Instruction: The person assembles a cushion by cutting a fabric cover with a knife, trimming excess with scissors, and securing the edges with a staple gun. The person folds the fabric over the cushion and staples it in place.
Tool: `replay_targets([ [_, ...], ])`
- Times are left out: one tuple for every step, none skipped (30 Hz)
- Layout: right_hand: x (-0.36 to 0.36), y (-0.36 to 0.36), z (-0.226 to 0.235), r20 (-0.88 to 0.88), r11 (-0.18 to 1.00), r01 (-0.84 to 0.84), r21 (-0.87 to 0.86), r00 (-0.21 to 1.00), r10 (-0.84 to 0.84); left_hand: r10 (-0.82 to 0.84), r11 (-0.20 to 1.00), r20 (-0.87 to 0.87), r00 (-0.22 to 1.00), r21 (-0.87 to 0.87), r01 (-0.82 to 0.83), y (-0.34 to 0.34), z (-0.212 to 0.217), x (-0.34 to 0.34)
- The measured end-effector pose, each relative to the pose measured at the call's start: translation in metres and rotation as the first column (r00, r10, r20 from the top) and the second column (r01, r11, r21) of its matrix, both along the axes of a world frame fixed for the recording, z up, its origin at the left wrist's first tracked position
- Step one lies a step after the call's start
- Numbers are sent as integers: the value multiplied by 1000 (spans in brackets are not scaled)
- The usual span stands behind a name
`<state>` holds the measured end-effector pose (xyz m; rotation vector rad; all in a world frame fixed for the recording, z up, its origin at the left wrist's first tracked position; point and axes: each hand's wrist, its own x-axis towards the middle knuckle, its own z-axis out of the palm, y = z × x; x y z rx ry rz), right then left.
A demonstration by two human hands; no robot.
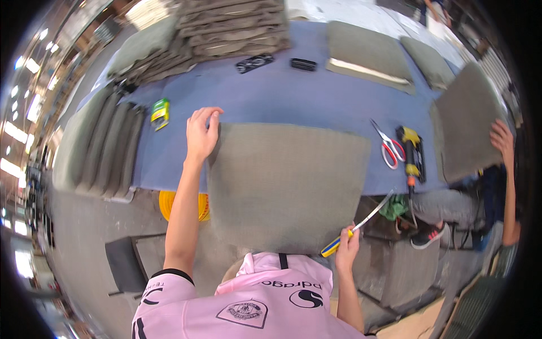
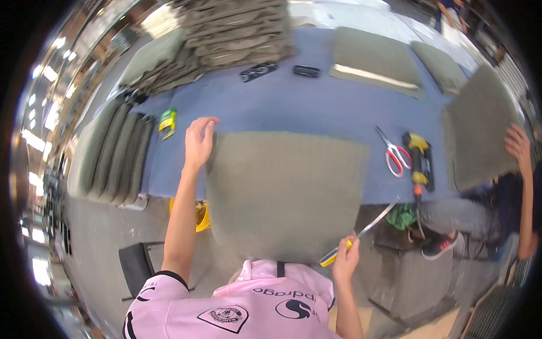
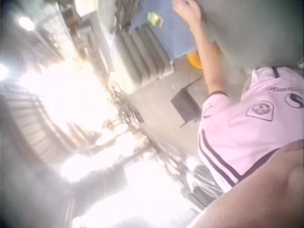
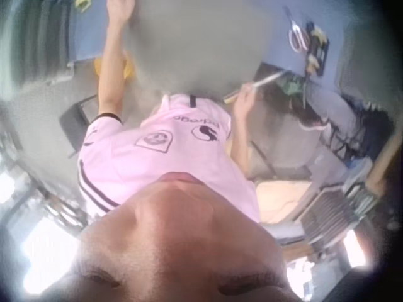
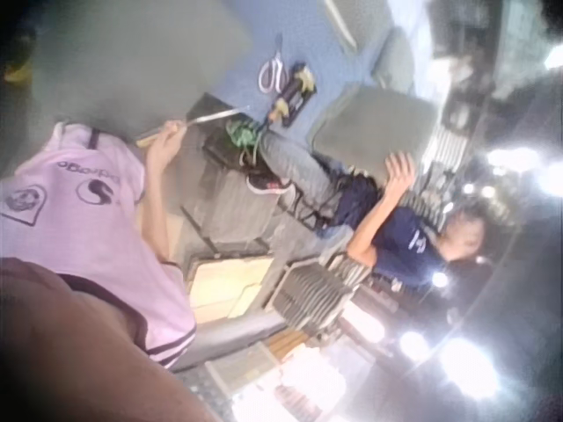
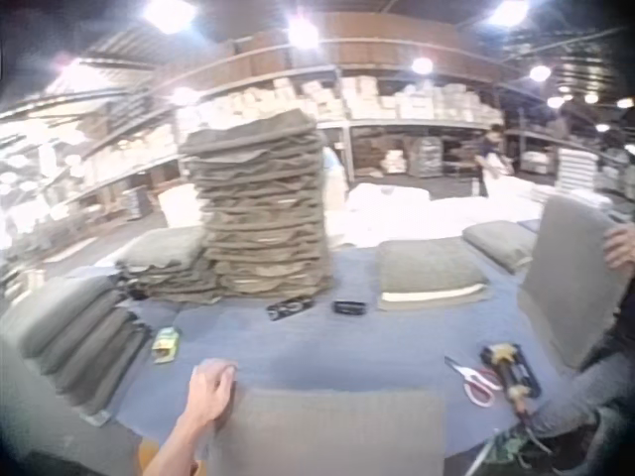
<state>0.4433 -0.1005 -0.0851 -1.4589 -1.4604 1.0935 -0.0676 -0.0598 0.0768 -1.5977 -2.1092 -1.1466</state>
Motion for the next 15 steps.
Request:
replay_targets([
  [4,-1,-1,-15,996,-17,-92,1000,16,2,999,153,988,41,-8,-12,-3,-15],
  [5,-1,-7,-21,998,-41,-54,999,40,-21,1000,307,952,19,16,-25,-7,-26],
  [5,-4,-3,-18,998,-53,-24,998,52,-48,999,462,885,1,54,-37,-10,-32],
  [2,-5,-1,-16,998,-62,5,998,62,-73,995,605,793,-7,96,-49,-12,-37],
  [3,-9,3,-8,998,-63,-27,998,63,-84,990,617,782,-36,135,-56,-17,-38],
  [3,-9,7,13,997,-75,-34,997,76,-52,989,560,827,-88,122,-55,-13,-28],
  [4,-8,9,34,996,-85,-39,996,87,-25,985,499,866,-136,107,-51,-2,-14],
  [4,-7,10,55,995,-94,-41,994,96,-3,980,433,901,-180,89,-49,4,-7],
  [5,-6,11,44,993,-92,-69,995,95,-54,985,267,962,-147,96,-44,5,-6],
  [5,-5,11,33,991,-88,-97,995,91,-57,968,317,947,-216,131,-41,7,-6],
  [6,-5,11,22,989,-83,-126,996,87,-57,944,367,929,-283,169,-39,11,-7],
  [7,-6,8,16,989,-77,-128,997,80,-57,913,415,908,-346,215,-36,16,-5],
  [8,-6,5,10,989,-70,-130,997,72,-94,918,442,892,-308,249,-36,13,-6],
  [9,-6,2,4,989,-63,-132,998,64,-133,921,467,874,-268,283,-36,9,-8],
  [5,-6,7,17,992,-62,-110,998,64,-164,922,488,857,-233,310,-39,4,-11],
])
